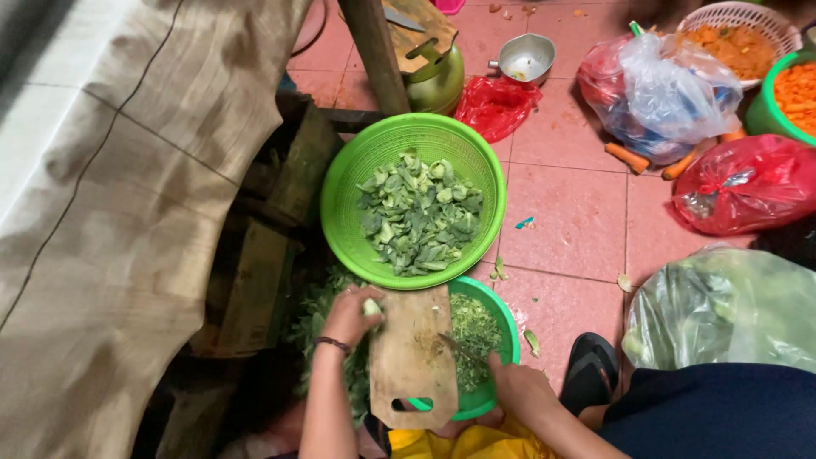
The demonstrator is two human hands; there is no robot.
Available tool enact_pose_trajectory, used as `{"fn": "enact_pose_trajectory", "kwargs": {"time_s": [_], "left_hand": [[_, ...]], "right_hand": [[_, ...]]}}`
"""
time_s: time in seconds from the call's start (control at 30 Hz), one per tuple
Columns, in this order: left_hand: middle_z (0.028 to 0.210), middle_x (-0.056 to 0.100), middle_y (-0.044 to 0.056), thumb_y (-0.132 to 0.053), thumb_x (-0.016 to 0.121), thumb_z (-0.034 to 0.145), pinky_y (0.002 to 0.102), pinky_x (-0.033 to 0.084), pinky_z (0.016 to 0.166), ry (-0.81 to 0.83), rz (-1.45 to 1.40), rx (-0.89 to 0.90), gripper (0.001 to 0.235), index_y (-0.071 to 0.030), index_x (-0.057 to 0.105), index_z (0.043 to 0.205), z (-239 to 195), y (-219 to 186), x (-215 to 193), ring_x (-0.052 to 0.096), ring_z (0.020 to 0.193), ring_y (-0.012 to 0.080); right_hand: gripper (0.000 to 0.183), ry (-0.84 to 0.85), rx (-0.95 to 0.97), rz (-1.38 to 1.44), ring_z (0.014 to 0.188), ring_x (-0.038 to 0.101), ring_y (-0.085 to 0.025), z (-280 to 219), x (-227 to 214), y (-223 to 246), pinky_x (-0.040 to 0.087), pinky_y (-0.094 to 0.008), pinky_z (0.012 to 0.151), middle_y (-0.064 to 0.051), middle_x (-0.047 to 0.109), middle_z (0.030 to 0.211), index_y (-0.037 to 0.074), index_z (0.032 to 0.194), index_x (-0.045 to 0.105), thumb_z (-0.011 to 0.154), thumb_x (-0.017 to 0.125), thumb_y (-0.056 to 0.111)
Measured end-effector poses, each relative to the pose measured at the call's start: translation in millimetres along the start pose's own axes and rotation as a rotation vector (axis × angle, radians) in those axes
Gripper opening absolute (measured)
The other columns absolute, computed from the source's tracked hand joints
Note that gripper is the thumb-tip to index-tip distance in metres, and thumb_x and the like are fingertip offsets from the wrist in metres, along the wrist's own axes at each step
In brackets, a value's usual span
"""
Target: Chopping green leafy vegetables on a wooden cutting board using a knife.
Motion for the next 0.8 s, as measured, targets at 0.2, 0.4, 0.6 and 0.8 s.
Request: {"fn": "enact_pose_trajectory", "kwargs": {"time_s": [0.2,0.4,0.6,0.8], "left_hand": [[0.106,0.065,0.025,-0.014,0.092,0.067,0.050,0.053,0.089,0.010,0.101,-0.187,0.065,0.000,0.051,0.114,-41.4,-39.7,123.4,0.061,0.103,0.0448],[0.127,0.064,0.016,-0.006,0.077,0.077,0.046,0.051,0.099,-0.503,0.084,0.168,0.050,-0.006,0.061,0.125,-93.2,-68.9,157.5,0.060,0.118,0.0405],[0.122,0.066,0.012,-0.007,0.072,0.086,0.043,0.053,0.094,-0.507,0.037,0.064,0.032,-0.007,0.070,0.118,-89.8,-61.0,162.9,0.063,0.111,0.0343],[0.110,0.069,0.009,-0.002,0.069,0.086,0.043,0.057,0.085,-0.522,-0.042,-0.077,0.019,-0.011,0.073,0.101,-92.0,-62.1,163.0,0.068,0.103,0.0325]], "right_hand": [[0.032,-0.092,-0.029,0.047,0.094,0.073,-0.042,16.5,46.6,-8.8,0.058,-0.054,0.077,-0.022,0.074,0.099,0.008,0.126,0.043,0.100,0.052,0.023],[0.085,-0.122,-0.023,0.172,0.092,0.072,-0.044,-8.3,41.1,12.3,0.058,-0.054,0.076,-0.022,0.073,0.094,0.004,0.129,0.036,0.072,0.090,0.036],[0.067,-0.162,-0.079,0.134,0.087,0.071,-0.046,3.9,69.1,10.4,0.058,-0.055,0.071,-0.026,0.071,0.091,0.001,0.125,0.036,0.084,0.078,0.036],[0.018,-0.260,-0.056,0.092,0.076,0.072,-0.045,14.2,87.5,8.8,0.058,-0.054,0.061,-0.027,0.069,0.089,0.002,0.113,0.043,0.097,0.046,0.012]]}}
Point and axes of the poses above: each hand's wrist, its own z-axis towards the middle knuckle, its own x-axis out of the palm, y = z × x, the point moved 3 cm from there along z, towards the middle knuckle
